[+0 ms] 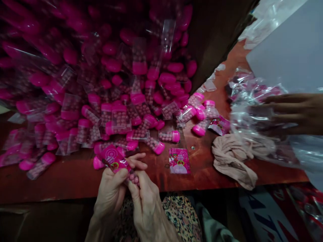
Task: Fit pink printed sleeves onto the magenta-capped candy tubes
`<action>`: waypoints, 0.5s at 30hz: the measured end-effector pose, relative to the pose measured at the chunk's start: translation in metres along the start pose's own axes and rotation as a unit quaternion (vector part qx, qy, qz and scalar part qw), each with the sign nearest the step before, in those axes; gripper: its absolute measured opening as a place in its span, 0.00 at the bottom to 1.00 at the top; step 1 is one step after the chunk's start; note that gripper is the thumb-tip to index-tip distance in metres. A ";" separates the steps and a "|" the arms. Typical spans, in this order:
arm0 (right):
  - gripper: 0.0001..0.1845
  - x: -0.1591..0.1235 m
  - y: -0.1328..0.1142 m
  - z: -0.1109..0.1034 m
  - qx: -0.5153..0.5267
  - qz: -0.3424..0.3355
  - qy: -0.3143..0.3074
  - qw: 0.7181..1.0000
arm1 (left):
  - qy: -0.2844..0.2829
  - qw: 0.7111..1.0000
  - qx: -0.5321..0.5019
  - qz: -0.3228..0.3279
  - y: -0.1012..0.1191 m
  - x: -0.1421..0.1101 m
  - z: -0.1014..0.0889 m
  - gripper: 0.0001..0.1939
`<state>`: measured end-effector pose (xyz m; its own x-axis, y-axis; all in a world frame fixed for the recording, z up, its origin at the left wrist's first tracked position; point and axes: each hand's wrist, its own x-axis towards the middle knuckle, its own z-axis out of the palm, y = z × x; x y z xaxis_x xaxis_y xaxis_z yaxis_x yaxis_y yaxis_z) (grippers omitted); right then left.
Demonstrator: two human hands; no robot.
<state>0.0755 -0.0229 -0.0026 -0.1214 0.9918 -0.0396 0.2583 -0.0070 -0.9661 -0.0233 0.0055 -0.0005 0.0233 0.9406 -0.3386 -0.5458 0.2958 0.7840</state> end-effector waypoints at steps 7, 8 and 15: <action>0.15 -0.016 0.007 0.002 -0.025 0.086 0.059 0.994 | -0.049 0.998 -0.007 -0.032 -0.008 -0.002 -0.003 0.05; 0.15 -0.015 0.006 0.002 -0.005 0.099 0.053 0.994 | -0.043 0.998 -0.015 -0.031 -0.007 -0.003 -0.003 0.06; 0.13 0.008 -0.006 0.004 0.147 0.117 -0.003 0.982 | 0.050 0.995 -0.080 -0.032 -0.005 -0.002 0.001 0.11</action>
<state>0.0696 -0.0151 0.0020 -0.0970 0.9580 -0.2700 -0.0085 -0.2721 -0.9622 -0.0201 0.0021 -0.0028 -0.0180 0.8971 -0.4415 -0.6728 0.3158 0.6691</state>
